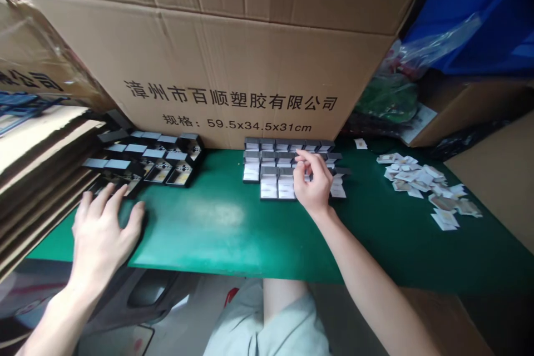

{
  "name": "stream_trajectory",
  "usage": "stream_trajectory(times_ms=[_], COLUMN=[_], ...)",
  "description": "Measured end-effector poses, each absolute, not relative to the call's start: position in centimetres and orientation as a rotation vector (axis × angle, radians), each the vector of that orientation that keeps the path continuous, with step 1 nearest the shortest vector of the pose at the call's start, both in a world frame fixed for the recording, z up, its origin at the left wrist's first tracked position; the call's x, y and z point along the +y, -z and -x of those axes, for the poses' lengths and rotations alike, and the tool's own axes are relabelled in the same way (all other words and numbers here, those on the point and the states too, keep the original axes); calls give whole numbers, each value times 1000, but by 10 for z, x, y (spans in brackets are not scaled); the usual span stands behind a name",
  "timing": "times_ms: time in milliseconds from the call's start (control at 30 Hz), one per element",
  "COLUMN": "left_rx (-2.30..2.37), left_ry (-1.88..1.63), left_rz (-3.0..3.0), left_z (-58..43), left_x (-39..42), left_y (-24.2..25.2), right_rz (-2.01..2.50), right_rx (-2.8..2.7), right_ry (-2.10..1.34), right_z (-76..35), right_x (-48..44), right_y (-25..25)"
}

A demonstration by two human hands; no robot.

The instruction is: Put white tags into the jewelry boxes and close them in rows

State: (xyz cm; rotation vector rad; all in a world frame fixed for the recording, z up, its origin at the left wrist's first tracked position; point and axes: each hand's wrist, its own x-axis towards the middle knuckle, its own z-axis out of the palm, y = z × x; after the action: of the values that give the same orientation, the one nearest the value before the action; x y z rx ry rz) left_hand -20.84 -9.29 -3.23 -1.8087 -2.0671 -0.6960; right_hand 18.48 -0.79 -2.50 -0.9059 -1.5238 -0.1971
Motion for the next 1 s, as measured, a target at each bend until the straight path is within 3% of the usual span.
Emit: stream_trajectory(times_ms=[200,433,1000], left_rx=[-2217,-1833,-1758], left_ry=[550,909,957], left_rz=[1858,1812,1828], left_z=[201,210,214], left_x=[-89,-98,-104], left_y=[30,37,36], right_rz=[914,900,728], right_rx=[-1554,-1578,-1856], right_ry=[170,214,9], right_z=[-183,-182,-157], right_x=[-9,-7,-31], right_y=[26,24,31])
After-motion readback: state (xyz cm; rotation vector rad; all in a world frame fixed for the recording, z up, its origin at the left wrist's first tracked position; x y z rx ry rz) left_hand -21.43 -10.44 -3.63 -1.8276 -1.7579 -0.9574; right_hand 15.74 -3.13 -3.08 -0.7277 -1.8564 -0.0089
